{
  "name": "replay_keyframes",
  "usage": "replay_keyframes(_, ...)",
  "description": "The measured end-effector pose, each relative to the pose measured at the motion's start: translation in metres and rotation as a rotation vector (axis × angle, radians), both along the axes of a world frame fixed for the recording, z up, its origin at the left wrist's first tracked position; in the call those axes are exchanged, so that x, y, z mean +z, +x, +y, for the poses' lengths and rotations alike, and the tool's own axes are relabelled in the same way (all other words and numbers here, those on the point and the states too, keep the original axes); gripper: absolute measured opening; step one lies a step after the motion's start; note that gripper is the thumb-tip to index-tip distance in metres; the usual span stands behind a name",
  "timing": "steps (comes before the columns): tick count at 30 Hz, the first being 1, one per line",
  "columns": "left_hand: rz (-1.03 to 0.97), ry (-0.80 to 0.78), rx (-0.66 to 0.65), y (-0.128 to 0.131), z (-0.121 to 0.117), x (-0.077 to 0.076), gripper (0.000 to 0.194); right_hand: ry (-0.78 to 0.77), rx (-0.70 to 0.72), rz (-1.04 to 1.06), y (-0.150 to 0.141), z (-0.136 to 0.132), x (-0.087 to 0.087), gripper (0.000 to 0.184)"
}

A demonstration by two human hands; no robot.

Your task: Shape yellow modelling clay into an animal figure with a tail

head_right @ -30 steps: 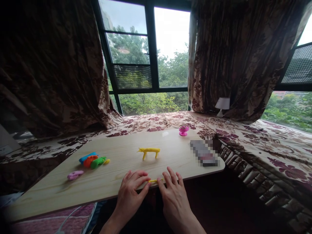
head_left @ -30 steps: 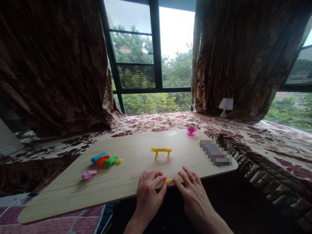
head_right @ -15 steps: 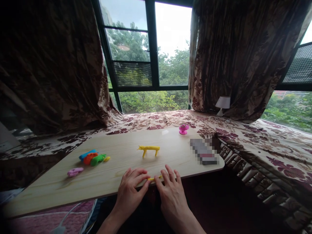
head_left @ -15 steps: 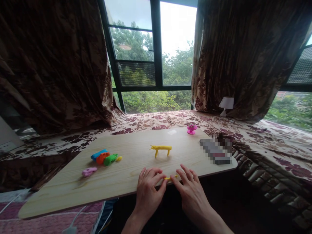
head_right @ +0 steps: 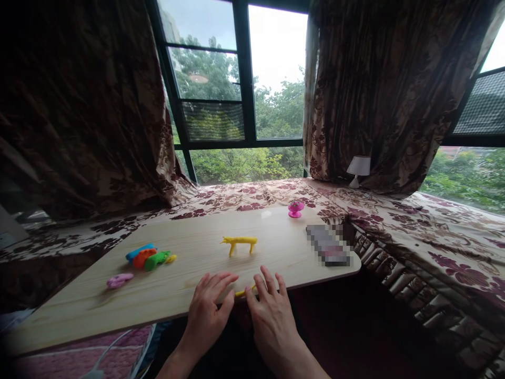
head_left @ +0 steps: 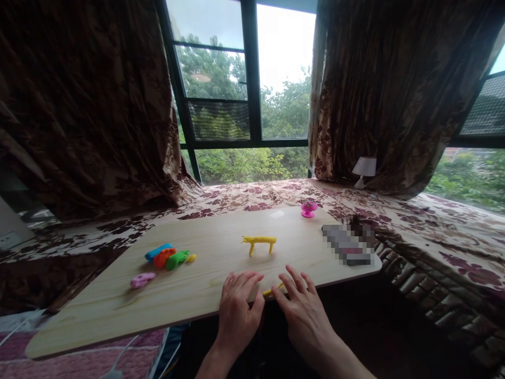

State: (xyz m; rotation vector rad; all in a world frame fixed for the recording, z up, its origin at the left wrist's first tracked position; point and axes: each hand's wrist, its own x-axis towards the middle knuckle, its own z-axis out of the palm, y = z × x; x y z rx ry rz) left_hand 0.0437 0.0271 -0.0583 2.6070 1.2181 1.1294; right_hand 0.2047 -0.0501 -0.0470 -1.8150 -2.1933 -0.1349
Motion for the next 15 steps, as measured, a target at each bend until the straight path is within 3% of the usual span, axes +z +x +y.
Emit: replay_keyframes(15,0.004,-0.003,-0.017,0.0043,-0.0056,0.008,0.016,0.031,-0.045,0.041,-0.0042,0.0085,0.0017,0.042)
